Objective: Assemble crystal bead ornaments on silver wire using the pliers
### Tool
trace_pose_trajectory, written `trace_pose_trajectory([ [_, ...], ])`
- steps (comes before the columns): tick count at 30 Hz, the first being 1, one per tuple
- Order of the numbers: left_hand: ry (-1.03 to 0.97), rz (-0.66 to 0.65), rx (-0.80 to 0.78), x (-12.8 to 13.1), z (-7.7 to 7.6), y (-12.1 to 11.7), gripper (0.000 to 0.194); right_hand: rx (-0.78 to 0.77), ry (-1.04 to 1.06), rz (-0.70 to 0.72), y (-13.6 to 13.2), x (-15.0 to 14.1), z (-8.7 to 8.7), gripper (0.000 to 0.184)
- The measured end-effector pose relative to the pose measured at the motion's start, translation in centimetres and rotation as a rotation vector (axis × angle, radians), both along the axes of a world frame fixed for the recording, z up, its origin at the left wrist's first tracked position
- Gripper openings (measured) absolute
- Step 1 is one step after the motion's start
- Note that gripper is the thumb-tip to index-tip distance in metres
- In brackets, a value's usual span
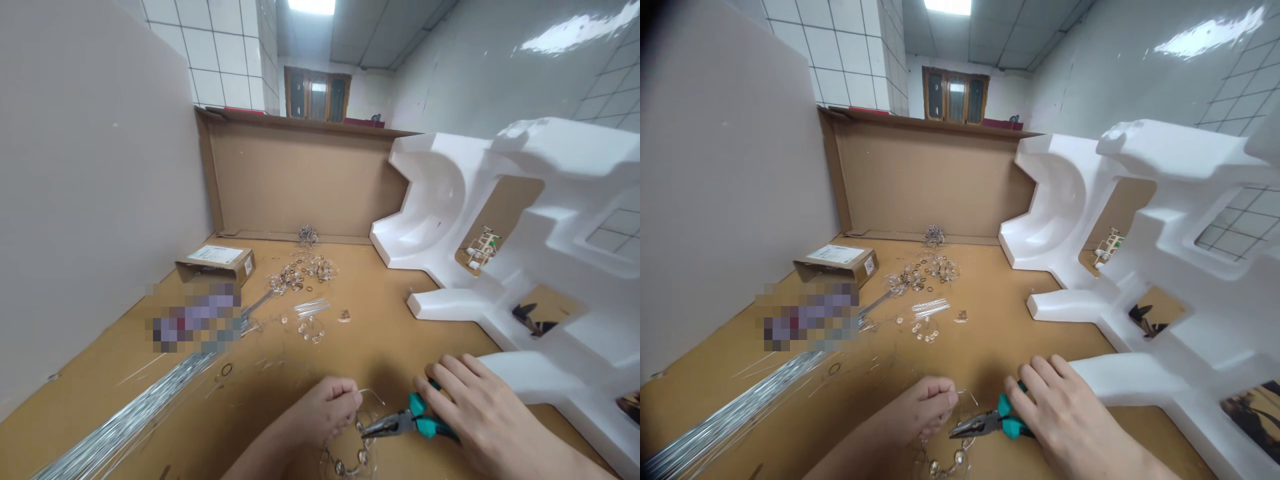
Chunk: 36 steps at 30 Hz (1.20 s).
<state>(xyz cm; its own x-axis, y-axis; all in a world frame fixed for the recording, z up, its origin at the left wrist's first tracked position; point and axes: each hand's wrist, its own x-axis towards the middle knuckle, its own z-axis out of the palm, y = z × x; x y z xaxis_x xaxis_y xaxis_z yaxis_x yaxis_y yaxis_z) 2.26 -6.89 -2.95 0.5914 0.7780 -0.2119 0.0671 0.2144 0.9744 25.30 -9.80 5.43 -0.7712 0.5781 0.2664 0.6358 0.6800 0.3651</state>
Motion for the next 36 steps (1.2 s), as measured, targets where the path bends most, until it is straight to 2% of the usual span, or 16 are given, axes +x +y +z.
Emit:
trace_pose_trajectory([
  [8,-0.081,-0.046,-0.121,0.0,0.3,-0.2,0.032,-0.001,0.002,0.02,0.2,0.1,0.0,0.03],
  [19,-0.154,-0.061,-0.199,-0.1,0.2,-0.1,0.032,0.032,-0.005,0.034,0.2,0.1,0.1,0.033],
  [25,-0.154,-0.073,-0.206,-0.1,0.1,-0.3,0.032,0.038,0.012,0.044,0.2,0.1,0.2,0.031],
  [28,-0.133,-0.063,-0.174,-0.1,0.2,-0.3,0.032,-0.014,0.047,0.02,0.4,0.2,-0.2,0.032],
  [30,-0.075,-0.06,-0.115,0.0,0.3,-0.3,0.031,-0.075,0.084,-0.009,0.5,0.4,-0.6,0.033],
  [32,0.031,-0.03,0.031,0.1,0.4,-0.5,0.029,-0.154,0.104,-0.057,0.5,0.5,-1.0,0.031],
  [36,0.259,0.049,0.527,0.3,0.9,-1.1,0.031,-0.371,0.068,-0.233,-0.1,0.5,-1.2,0.024],
])
